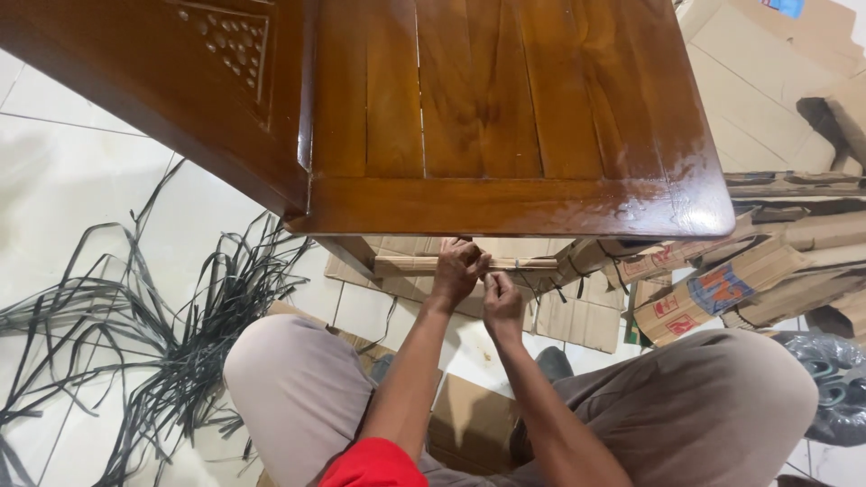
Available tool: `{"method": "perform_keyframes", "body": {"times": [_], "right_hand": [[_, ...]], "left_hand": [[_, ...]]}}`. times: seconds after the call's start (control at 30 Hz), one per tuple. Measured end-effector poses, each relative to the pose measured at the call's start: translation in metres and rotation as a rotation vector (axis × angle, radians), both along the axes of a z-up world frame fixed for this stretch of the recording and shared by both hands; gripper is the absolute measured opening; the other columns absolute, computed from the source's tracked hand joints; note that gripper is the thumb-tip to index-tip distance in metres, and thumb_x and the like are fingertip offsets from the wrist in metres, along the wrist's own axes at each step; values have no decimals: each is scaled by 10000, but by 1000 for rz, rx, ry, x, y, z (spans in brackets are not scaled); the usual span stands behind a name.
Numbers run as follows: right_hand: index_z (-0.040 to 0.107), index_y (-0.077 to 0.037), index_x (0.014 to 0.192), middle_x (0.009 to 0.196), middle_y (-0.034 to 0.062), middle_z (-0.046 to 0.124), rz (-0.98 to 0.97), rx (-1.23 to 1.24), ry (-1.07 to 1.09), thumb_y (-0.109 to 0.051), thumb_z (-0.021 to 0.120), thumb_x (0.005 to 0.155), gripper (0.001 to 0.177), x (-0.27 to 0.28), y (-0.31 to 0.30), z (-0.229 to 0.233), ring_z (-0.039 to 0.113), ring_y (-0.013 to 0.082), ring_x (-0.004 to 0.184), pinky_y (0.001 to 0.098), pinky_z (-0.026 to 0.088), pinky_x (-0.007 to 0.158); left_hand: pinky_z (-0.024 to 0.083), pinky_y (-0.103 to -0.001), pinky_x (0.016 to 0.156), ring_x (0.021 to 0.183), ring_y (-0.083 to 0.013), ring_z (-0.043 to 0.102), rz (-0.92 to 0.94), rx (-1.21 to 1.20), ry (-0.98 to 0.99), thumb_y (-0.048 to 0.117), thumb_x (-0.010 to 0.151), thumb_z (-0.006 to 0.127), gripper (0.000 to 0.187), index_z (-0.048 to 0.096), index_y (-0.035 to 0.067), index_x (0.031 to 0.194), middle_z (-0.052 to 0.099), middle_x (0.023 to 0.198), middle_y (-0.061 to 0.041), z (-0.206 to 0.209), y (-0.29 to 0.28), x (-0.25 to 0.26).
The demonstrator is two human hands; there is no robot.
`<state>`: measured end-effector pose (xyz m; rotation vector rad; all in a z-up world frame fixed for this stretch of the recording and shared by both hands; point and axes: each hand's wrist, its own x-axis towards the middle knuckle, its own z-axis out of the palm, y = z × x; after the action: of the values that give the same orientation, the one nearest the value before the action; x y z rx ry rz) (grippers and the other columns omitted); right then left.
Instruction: Wrapping the legs of a wooden chair with cardboard and securing them with plastic ties
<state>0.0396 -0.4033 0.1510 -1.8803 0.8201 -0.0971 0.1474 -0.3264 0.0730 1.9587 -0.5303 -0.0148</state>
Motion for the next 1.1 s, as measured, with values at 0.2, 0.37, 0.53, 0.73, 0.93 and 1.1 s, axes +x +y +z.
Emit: {"method": "perform_keyframes", "body": {"times": [0.2, 0.37, 0.53, 0.73, 0.93, 1.1], "right_hand": [[758, -178, 939, 827, 182, 723, 54, -192, -118, -352, 587, 1034, 261, 26, -30, -27, 706, 415, 848, 532, 525, 759], [757, -216, 932, 851, 91, 750, 91, -192, -70, -358, 622, 998, 207, 51, -46, -6, 725, 312, 910, 451, 549, 860], [778, -264, 899, 808, 19, 753, 250, -268, 56, -494, 645, 946, 270, 76, -73, -56, 722, 294, 947, 454, 553, 908], [799, -147, 968, 899, 129, 767, 373, -219, 190, -514, 637, 921, 404, 81, -82, -34, 692, 401, 1035, 540, 505, 964], [738, -82, 955, 854, 130, 745, 226, 126, 109, -441, 615, 979, 380, 81, -78, -46, 721, 299, 789, 433, 573, 735], [588, -85, 1056, 1023, 184, 732, -30, 602, -194, -361, 517, 1073, 286, 60, -71, -41, 716, 195, 648, 334, 617, 594]], "left_hand": [[430, -514, 1042, 1023, -382, 651, -6, -9, -50, 277, 883, 748, 232, 661, 124, 733, 634, 740, -108, 6, 3, 1], [439, -487, 1017, 1156, -395, 625, -13, -19, -85, 248, 857, 776, 196, 682, 123, 740, 670, 812, -116, -8, 4, 0], [433, -501, 1049, 1219, -408, 608, -20, -21, -151, 238, 849, 789, 83, 730, 186, 822, 704, 838, -65, -37, -1, 2], [434, -515, 1071, 1256, -420, 591, -34, 52, -230, 256, 841, 795, 102, 724, 225, 907, 744, 904, -17, -17, 1, -6], [473, -522, 1034, 1227, -437, 602, -2, 197, -219, 288, 894, 735, 105, 659, 218, 877, 718, 924, -107, -36, -4, -2], [482, -515, 1008, 1244, -425, 595, 9, 242, -176, 332, 951, 684, 181, 604, 189, 876, 694, 1056, -117, -10, -4, -5]]}}
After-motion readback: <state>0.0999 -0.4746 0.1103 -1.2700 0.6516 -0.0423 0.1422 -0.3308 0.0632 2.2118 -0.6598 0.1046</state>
